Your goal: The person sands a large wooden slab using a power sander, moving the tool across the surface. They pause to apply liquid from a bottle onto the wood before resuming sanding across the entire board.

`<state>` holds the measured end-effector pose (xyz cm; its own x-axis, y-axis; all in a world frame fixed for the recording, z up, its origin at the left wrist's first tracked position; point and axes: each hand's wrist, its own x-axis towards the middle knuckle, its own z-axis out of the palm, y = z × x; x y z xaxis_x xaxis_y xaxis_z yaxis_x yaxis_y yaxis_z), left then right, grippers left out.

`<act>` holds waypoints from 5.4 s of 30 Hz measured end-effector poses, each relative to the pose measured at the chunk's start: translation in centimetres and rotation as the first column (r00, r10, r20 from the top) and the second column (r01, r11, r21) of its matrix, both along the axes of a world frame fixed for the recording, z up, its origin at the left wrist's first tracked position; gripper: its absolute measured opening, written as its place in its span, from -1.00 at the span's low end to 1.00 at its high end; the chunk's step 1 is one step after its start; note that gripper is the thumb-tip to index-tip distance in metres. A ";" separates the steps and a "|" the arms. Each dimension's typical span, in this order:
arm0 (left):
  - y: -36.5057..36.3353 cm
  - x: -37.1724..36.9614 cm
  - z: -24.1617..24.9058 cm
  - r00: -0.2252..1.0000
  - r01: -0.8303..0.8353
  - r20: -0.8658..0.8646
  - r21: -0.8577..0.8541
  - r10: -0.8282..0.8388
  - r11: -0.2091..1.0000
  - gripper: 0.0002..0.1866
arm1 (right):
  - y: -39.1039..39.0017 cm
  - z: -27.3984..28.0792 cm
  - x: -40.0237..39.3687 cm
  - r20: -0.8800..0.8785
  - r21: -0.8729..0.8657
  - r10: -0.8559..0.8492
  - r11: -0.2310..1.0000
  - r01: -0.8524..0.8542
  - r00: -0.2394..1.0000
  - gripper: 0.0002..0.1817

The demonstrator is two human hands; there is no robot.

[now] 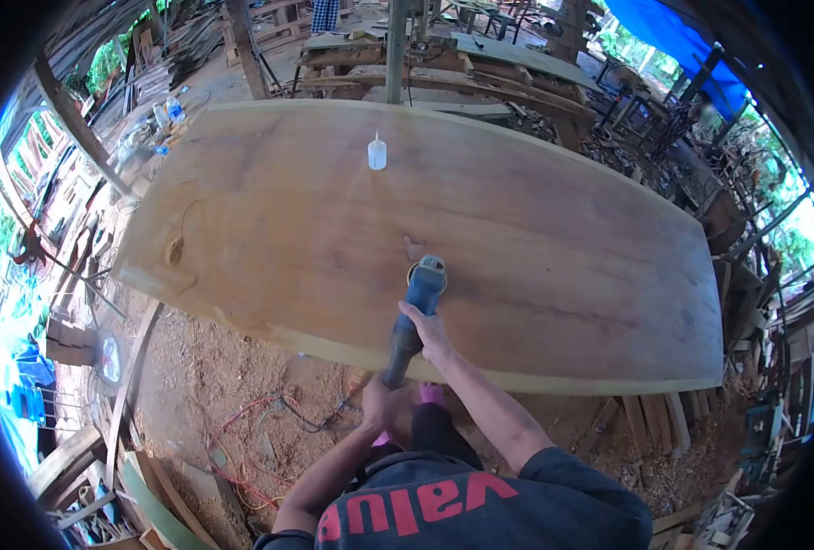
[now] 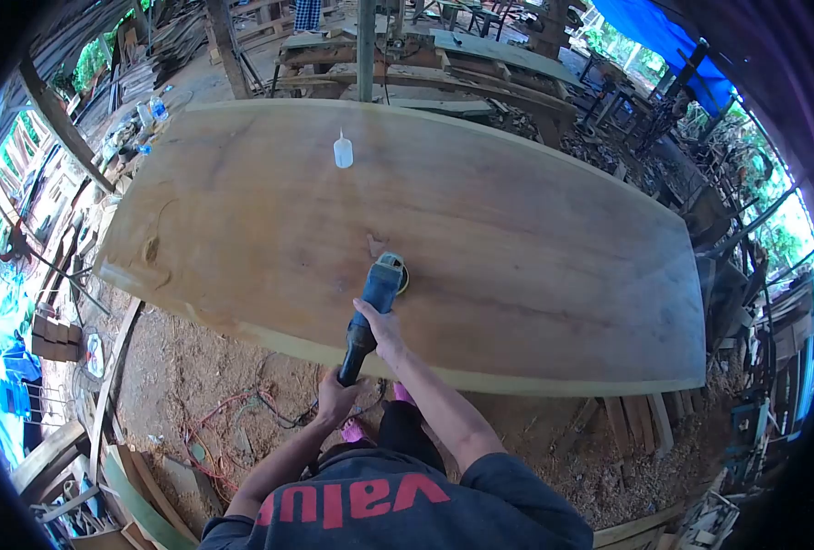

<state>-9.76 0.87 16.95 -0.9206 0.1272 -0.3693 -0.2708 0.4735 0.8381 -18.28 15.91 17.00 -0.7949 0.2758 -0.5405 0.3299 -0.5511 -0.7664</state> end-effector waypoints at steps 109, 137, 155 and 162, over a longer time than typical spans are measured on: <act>12.1 -14.0 -0.2 0.943 0.300 -0.095 -0.182 -0.320 0.936 -0.54 | 15.8 -0.5 -11.4 0.066 -0.020 -0.379 0.924 0.381 0.923 -0.54; 6.1 -6.0 -1.7 0.719 0.652 -0.184 -0.158 -0.671 0.742 -0.61 | 11.7 -2.8 4.6 0.015 -0.081 -0.641 0.764 0.640 0.767 -0.60; 22.8 -10.0 -0.8 0.891 0.443 -0.103 -0.013 -0.441 0.897 -0.58 | 27.2 -0.1 -5.2 0.093 0.166 -0.433 0.895 0.414 0.897 -0.46; 20.2 -1.0 -1.4 0.843 0.528 0.058 0.099 -0.535 0.843 -0.48 | 24.8 0.7 3.9 0.124 0.191 -0.322 0.936 0.296 0.939 -0.46</act>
<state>-10.80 21.10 15.57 -0.6712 0.6191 -0.4078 -0.0640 0.4997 0.8639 -14.39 40.68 17.72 -0.5684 0.5911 -0.5723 0.2831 -0.5126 -0.8106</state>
